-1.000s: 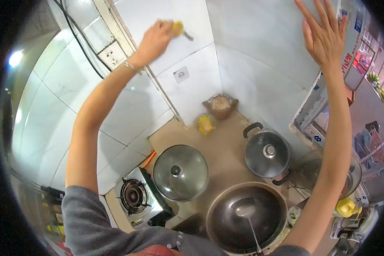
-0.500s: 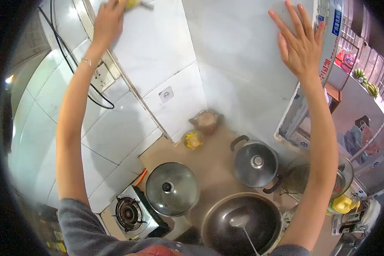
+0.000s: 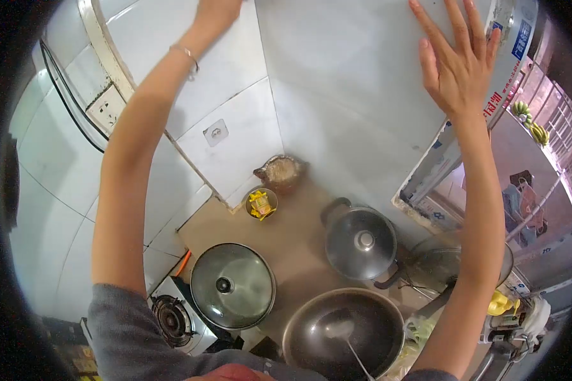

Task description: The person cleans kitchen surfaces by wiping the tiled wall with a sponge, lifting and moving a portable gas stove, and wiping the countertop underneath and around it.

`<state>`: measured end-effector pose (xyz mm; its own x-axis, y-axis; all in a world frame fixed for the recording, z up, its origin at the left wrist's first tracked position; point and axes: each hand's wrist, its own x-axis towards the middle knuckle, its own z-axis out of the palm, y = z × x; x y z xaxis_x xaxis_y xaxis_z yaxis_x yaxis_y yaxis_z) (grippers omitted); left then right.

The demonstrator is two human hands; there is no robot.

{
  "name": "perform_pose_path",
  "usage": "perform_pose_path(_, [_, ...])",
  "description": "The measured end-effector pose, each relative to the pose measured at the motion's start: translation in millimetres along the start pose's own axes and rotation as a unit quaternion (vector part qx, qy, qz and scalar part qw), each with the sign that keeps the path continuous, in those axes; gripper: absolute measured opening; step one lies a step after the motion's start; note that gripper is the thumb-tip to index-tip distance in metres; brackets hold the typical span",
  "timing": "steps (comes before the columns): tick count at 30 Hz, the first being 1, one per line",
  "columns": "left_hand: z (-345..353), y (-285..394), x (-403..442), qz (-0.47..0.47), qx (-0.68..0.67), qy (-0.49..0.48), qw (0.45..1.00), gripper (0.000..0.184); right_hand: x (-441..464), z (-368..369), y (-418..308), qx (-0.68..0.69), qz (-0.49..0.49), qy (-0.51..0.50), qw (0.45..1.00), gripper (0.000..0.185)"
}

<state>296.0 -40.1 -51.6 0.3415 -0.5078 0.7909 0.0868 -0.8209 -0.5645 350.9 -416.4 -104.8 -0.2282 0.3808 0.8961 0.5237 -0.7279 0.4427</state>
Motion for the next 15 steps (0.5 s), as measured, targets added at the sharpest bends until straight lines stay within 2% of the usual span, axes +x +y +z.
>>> perform_pose_path(2, [34.6, 7.6, -55.6, -0.015, -0.064, -0.072, 0.995, 0.038, -1.0, 1.3, -1.0, 0.007, 0.001, 0.008, 1.0, 0.042])
perform_pose_path(5, [28.8, 64.1, -119.8, -0.054, -0.113, -0.162, 0.979, 0.032, -0.9, -6.1, -1.2, 0.004, -0.002, 0.003, 1.0, 0.043])
perform_pose_path(7, [32.9, 100.2, -161.3, -0.059, -0.137, -0.175, 0.973, 0.031, 2.7, -20.4, -6.0, -0.09, 0.049, -0.165, 0.981, 0.049])
perform_pose_path(9, [28.0, 118.3, -177.4, -0.057, -0.15, -0.174, 0.972, 0.03, 1.8, -16.7, -9.3, -0.069, 0.045, -0.131, 0.988, 0.049])
perform_pose_path(10, [25.5, 119.5, -180.9, -0.064, -0.173, -0.235, 0.955, 0.03, 2.5, -14.9, -9.5, -0.044, 0.043, -0.095, 0.994, 0.048])
perform_pose_path(11, [22.6, 120.4, -184.8, -0.069, -0.195, -0.297, 0.932, 0.03, 2.8, -17.1, -8.7, -0.034, 0.043, -0.101, 0.993, 0.047])
perform_pose_path(14, [25.8, 69.0, -146.2, 0.041, -0.098, -0.137, 0.985, 0.031, 2.1, -11.6, -8.4, -0.041, 0.019, -0.05, 0.998, 0.046])
perform_pose_path(15, [25.1, 44.8, -118.8, -0.011, -0.067, -0.169, 0.983, 0.031, 1.5, -11.5, -7.3, -0.039, 0.016, -0.053, 0.998, 0.046])
